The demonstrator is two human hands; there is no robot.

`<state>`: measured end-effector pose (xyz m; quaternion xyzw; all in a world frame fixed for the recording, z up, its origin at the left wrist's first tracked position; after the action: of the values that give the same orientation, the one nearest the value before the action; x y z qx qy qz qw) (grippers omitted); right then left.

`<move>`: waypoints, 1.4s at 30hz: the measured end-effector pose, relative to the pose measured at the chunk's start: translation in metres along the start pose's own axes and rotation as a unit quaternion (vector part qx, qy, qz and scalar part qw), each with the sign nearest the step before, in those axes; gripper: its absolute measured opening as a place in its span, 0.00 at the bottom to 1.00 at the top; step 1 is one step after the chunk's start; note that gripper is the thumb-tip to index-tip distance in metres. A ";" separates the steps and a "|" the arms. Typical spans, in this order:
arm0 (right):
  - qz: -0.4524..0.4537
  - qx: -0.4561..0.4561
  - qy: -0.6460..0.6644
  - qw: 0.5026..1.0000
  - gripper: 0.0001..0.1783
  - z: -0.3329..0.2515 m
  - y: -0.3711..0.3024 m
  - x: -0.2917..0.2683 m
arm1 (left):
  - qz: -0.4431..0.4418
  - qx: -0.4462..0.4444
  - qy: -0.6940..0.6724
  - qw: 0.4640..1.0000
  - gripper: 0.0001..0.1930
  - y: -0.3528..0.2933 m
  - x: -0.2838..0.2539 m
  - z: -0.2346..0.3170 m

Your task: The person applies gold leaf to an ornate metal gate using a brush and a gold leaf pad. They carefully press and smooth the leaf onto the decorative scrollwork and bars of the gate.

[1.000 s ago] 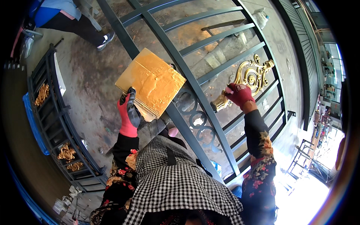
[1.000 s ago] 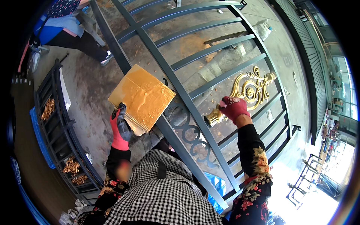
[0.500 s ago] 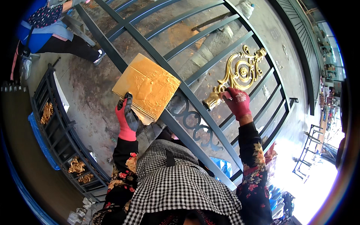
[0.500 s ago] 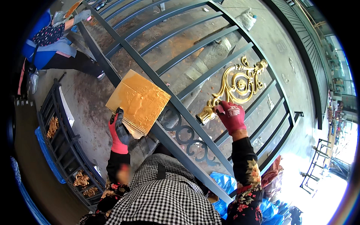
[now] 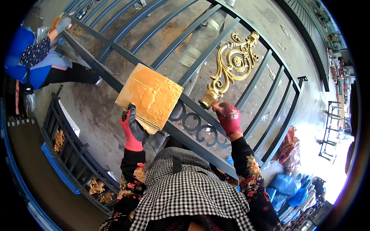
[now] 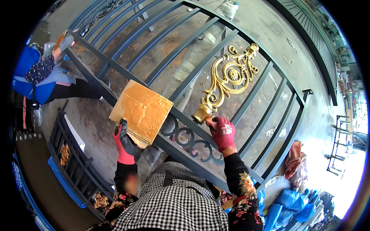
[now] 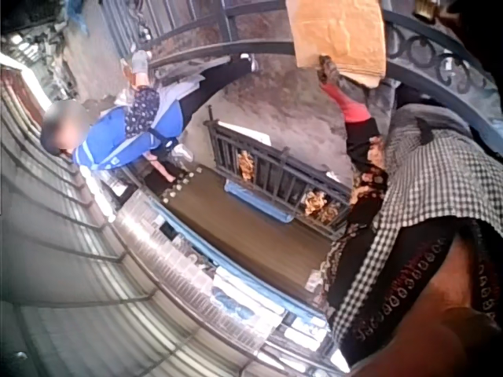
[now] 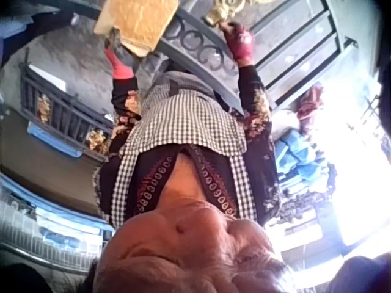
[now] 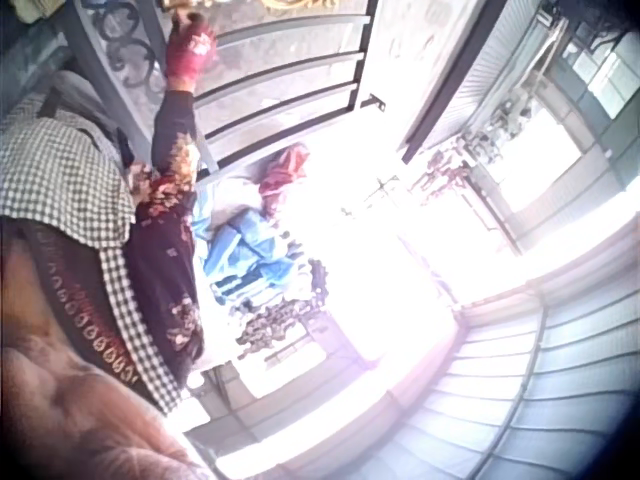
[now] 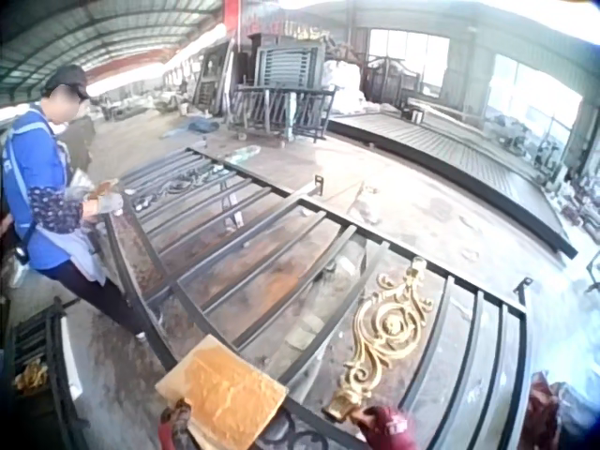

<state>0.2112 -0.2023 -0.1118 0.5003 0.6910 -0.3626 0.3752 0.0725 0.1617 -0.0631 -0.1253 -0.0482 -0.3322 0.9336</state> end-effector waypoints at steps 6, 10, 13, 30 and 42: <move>0.046 -0.015 0.057 0.997 0.19 0.000 -0.010 0.009 | -0.039 -0.024 -0.022 0.999 0.17 -0.006 0.019 -0.003; 0.061 0.004 0.026 0.998 0.19 0.010 -0.011 0.008 | -0.035 -0.035 -0.021 0.999 0.19 -0.019 0.037 0.008; 0.076 -0.012 0.063 0.995 0.20 0.009 -0.018 0.004 | -0.067 -0.019 -0.028 0.997 0.20 -0.020 0.043 0.008; 0.176 0.085 0.046 0.980 0.17 0.017 -0.024 -0.014 | -0.090 -0.016 -0.004 0.996 0.21 -0.034 0.065 0.013; 0.212 0.035 -0.026 0.976 0.14 0.032 0.020 -0.041 | -0.105 -0.021 0.002 0.994 0.20 -0.042 0.075 0.004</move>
<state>0.2445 -0.2423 -0.0931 0.6387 0.5459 -0.3120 0.4436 0.1042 0.0858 -0.0377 -0.1387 -0.0519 -0.4299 0.8906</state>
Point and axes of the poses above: each hand's wrist, its own y-axis towards the middle knuckle, its own x-axis out of the palm, z = x × y, the point moved 9 cm from there along y, towards the middle knuckle, and after that the axes turned 5 degrees about x, right-handed, at the moved point
